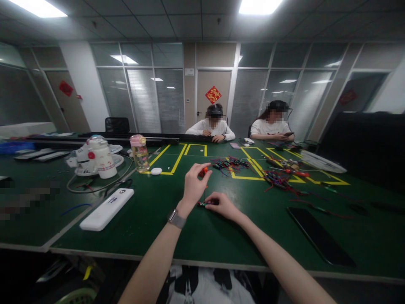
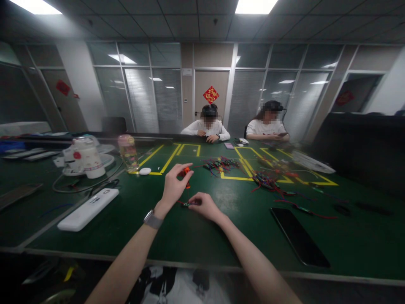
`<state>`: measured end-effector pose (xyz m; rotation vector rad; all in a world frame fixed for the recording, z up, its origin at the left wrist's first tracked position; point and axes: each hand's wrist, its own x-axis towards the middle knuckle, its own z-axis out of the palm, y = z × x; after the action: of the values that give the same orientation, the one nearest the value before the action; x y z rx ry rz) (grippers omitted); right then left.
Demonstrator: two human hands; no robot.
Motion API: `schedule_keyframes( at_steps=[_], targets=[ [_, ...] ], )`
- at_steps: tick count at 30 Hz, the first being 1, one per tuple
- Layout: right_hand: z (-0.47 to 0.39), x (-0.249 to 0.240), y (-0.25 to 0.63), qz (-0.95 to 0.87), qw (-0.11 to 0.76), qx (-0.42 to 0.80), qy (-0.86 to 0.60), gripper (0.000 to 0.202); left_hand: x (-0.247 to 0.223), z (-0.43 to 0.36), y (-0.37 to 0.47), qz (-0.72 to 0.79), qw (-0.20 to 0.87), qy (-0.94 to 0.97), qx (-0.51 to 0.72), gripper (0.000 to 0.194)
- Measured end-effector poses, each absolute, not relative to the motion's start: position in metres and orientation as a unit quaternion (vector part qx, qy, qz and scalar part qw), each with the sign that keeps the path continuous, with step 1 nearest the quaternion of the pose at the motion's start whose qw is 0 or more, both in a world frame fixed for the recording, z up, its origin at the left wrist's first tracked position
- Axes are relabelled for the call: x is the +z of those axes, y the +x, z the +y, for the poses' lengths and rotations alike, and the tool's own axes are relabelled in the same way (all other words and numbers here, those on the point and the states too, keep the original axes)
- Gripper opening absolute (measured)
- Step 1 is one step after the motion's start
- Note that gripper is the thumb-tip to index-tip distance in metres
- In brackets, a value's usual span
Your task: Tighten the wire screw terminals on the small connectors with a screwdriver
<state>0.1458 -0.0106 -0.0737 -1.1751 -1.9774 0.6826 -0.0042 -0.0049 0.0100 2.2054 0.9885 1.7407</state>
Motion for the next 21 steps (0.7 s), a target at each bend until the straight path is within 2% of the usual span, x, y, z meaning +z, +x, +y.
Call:
schedule_keyframes(
  at_steps=[3,9,15,21],
  targets=[
    [-0.01,-0.0746,0.1459,-0.766,0.364,0.269,-0.456,0.016,0.0093,-0.0039,-0.0049,0.353,0.064,0.73,0.582,0.022],
    [-0.0097,-0.0743,0.1466,-0.767,0.366,0.274,-0.45,0.016,0.0072,-0.0002,-0.0041,0.316,0.12,0.746,0.574,0.034],
    [-0.0106,-0.0731,0.1466,-0.769,0.358,0.27,-0.457,0.015,0.0082,-0.0031,-0.0047,0.356,0.063,0.732,0.578,0.024],
    [-0.0105,-0.0732,0.1468,-0.768,0.359,0.274,-0.454,0.015,0.0078,-0.0029,-0.0037,0.319,0.107,0.751,0.568,0.034]
  ],
)
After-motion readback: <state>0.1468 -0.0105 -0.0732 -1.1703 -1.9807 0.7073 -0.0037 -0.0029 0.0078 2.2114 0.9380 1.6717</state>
